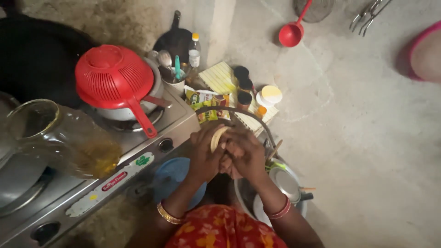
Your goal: Organizing and tidying various food containers and kitchen utensils on a counter.
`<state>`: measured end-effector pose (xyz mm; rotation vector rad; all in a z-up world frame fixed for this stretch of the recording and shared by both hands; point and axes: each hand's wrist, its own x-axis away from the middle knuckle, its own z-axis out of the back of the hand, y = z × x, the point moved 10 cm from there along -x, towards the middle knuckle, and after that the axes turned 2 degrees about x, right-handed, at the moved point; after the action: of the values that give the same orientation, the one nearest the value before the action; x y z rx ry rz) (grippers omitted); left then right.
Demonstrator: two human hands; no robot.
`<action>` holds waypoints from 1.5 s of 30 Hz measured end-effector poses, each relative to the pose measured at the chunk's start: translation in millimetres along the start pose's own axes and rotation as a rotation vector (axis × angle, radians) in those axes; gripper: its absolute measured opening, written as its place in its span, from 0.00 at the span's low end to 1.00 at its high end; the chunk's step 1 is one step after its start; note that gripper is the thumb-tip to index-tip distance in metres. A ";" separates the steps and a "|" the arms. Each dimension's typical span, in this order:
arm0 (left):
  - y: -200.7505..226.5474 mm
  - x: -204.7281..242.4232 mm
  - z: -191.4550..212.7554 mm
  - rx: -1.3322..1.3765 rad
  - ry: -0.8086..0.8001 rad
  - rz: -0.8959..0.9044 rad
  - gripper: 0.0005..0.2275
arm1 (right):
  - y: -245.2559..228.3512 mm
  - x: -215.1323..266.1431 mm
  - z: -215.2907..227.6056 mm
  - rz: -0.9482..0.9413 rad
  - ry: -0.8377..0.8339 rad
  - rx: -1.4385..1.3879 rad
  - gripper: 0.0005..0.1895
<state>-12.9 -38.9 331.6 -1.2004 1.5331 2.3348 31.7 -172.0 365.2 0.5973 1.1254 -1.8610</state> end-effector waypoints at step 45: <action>-133.4 -39.8 -54.6 0.866 0.069 0.485 0.19 | 249.9 89.4 -90.6 -0.539 -0.198 -1.378 0.23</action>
<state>107.9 -5.5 250.1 -0.7291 2.6619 1.4445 196.4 -186.9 138.7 -0.7107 2.1478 -1.0275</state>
